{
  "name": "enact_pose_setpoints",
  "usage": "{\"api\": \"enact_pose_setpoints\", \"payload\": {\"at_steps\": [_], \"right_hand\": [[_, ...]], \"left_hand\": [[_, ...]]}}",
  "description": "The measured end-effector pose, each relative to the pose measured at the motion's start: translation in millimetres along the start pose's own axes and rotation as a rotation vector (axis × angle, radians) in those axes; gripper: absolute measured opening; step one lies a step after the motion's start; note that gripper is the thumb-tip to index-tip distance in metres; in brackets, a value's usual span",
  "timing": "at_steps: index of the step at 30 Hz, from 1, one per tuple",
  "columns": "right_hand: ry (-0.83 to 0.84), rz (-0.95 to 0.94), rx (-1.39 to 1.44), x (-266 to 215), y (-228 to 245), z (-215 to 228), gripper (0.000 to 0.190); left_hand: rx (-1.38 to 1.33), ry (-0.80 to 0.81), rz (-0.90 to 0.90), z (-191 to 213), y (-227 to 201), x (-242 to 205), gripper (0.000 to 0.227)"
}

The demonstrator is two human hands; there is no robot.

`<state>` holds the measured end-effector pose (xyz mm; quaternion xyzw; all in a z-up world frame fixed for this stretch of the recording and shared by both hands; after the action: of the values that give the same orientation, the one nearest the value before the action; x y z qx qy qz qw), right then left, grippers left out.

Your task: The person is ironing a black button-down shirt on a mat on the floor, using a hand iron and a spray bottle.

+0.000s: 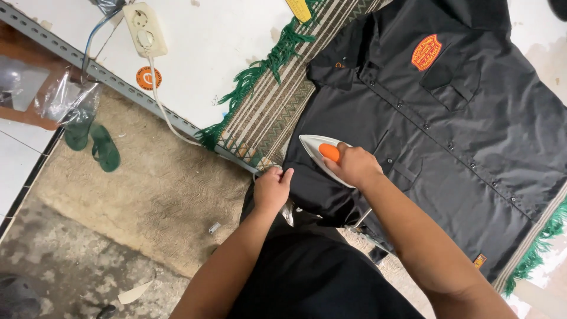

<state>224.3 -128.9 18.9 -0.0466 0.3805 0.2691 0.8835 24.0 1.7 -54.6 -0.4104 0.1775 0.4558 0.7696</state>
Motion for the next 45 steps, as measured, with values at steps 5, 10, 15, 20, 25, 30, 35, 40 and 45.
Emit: {"api": "enact_pose_setpoints", "payload": {"at_steps": [5, 10, 15, 20, 25, 30, 35, 40, 45], "right_hand": [[0.09, 0.14, -0.12, -13, 6, 7, 0.058], [0.073, 0.129, -0.135, -9, 15, 18, 0.059], [0.094, 0.31, -0.33, 2, 10, 16, 0.06], [0.063, 0.302, -0.307, 15, 10, 9, 0.059], [0.123, 0.355, -0.331, 10, 12, 21, 0.057], [0.09, 0.252, -0.265, 17, 14, 23, 0.06], [0.109, 0.328, -0.345, 16, 13, 21, 0.057], [0.092, 0.314, -0.325, 14, 18, 19, 0.056], [0.052, 0.261, -0.277, 19, 19, 32, 0.057]], "left_hand": [[-0.068, -0.053, -0.009, -17, -2, 23, 0.044], [-0.119, 0.014, -0.001, 4, -8, 13, 0.042], [-0.146, 0.003, 0.025, -4, 4, 19, 0.036], [-0.107, 0.001, 0.037, 0, 3, 11, 0.035], [-0.077, 0.062, 0.066, 3, -2, 9, 0.044], [-0.11, 0.094, 0.05, 6, -2, 4, 0.043], [-0.094, 0.103, 0.054, 13, -6, 0, 0.042], [-0.09, 0.103, 0.06, 14, -8, -4, 0.041], [-0.102, 0.093, 0.071, 17, -10, -5, 0.04]]}}
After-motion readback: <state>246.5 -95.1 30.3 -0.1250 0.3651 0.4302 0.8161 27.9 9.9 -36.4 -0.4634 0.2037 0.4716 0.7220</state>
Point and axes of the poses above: each hand's wrist, its own x-axis towards the middle knuckle, its own z-axis out of the back of the hand, y = z × x, the point moved 3 cm from there along x, towards the middle knuckle, and after that the axes turned 7 degrees about x, right-handed, at the moved point
